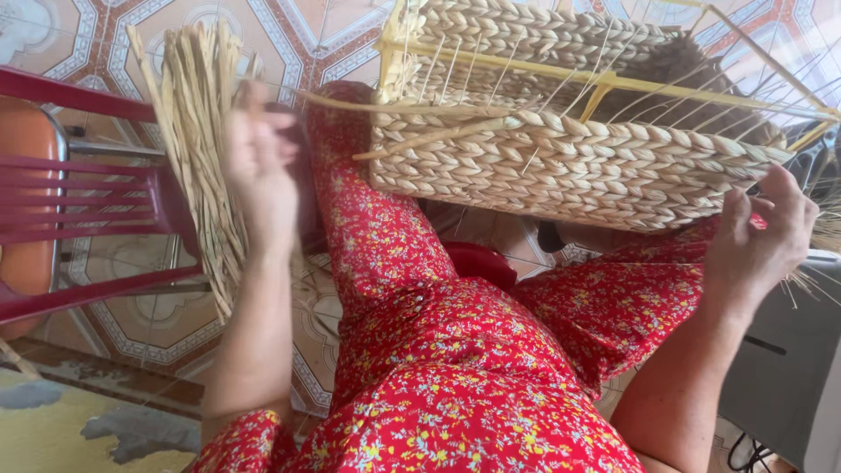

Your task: The person weaves a basket by hand, interlacing dried plant fibers through a rectangular frame. They repeatedly pick up new strands, thread them through the existing weave, and tighten the structure.

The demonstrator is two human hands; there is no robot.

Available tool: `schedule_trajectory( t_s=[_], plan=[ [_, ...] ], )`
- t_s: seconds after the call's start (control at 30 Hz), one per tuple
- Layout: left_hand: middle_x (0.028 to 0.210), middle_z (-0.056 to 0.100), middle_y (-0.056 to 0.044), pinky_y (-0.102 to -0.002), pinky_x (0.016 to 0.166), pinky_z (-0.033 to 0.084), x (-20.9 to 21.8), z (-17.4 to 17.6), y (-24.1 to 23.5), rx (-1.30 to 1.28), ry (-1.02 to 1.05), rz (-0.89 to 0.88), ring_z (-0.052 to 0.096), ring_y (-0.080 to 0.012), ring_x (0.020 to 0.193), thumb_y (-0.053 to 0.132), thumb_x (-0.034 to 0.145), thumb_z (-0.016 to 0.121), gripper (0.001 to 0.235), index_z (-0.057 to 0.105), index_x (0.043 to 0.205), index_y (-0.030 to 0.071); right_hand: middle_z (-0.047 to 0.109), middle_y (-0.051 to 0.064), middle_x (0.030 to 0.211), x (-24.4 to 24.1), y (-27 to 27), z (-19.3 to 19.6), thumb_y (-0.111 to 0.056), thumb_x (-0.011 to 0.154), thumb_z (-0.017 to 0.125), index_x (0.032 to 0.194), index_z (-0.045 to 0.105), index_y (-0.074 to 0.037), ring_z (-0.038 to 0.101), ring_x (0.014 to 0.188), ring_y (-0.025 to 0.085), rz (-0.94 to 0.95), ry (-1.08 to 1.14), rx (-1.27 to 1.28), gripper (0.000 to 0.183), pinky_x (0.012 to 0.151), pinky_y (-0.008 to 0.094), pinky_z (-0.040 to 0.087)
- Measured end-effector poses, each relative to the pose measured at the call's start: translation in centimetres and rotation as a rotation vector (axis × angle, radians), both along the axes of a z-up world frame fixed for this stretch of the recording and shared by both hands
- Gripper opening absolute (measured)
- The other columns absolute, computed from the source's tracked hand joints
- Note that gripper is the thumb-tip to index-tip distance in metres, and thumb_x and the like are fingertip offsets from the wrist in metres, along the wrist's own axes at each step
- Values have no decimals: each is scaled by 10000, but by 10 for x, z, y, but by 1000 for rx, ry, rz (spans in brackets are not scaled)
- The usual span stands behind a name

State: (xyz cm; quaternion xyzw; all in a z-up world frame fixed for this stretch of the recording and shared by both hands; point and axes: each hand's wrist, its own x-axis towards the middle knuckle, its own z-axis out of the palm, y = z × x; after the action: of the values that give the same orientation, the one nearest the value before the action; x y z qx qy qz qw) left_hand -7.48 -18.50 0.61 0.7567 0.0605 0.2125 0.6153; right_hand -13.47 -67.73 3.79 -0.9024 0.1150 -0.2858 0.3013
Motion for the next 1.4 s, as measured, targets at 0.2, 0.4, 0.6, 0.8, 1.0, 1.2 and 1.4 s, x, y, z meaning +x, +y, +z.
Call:
schedule_trajectory(
  t_s=[0.2, 0.4, 0.6, 0.8, 1.0, 1.2, 1.4],
  plan=[
    [960, 633, -46, -250, 594, 464, 6, 65, -1, 452, -548, 101, 548, -88, 716, 158, 1104, 515, 150, 592, 1132, 32, 741, 74, 1145, 20, 116, 15, 67, 1051, 717, 1232, 705, -31, 730, 1056, 176, 473, -19, 23, 205, 934, 291, 593],
    [927, 586, -40, -230, 688, 544, 27, 55, -93, 665, -673, -523, 568, -143, 808, 99, 1024, 755, 154, 649, 1125, 50, 712, 96, 1002, 78, 168, 17, 48, 977, 777, 1161, 665, -13, 682, 793, 113, 522, -32, 57, 224, 666, 262, 539],
    [868, 578, -20, -218, 673, 560, 59, 25, -132, 582, -556, -638, 580, -134, 757, 146, 944, 791, 274, 708, 1191, 59, 697, 30, 1028, 81, 166, 1, 78, 1062, 644, 1092, 587, -11, 691, 934, 56, 636, -38, 642, 110, 804, 255, 652],
    [940, 637, -17, -205, 724, 601, 72, 12, -141, 516, -424, -641, 643, -114, 821, 143, 962, 765, 173, 705, 1110, 74, 705, 64, 1034, 64, 156, -12, 109, 1072, 647, 1086, 590, 17, 675, 903, 79, 621, -84, 626, 110, 798, 242, 601],
    [896, 621, -9, -277, 764, 586, 65, 22, -140, 515, -360, -601, 651, -136, 853, 129, 908, 813, 118, 703, 941, 103, 703, 59, 1021, 51, 159, -15, 99, 1064, 666, 1083, 599, 10, 686, 897, 81, 585, -107, 546, 113, 816, 237, 592],
    [836, 619, -4, -305, 767, 559, 66, 34, -144, 526, -214, -637, 630, -145, 817, 129, 857, 823, 111, 737, 919, 93, 716, 53, 1033, 44, 161, -8, 95, 1038, 696, 1084, 617, -3, 687, 911, 81, 591, -89, 508, 134, 821, 243, 588],
    [872, 626, -37, -315, 778, 538, 67, 19, -156, 789, -416, -464, 579, -196, 864, 163, 832, 837, 143, 739, 868, 64, 735, 72, 998, 43, 164, 12, 0, 981, 765, 1027, 661, -46, 715, 914, 157, 580, -175, -22, 122, 813, 291, 560]
  ],
)
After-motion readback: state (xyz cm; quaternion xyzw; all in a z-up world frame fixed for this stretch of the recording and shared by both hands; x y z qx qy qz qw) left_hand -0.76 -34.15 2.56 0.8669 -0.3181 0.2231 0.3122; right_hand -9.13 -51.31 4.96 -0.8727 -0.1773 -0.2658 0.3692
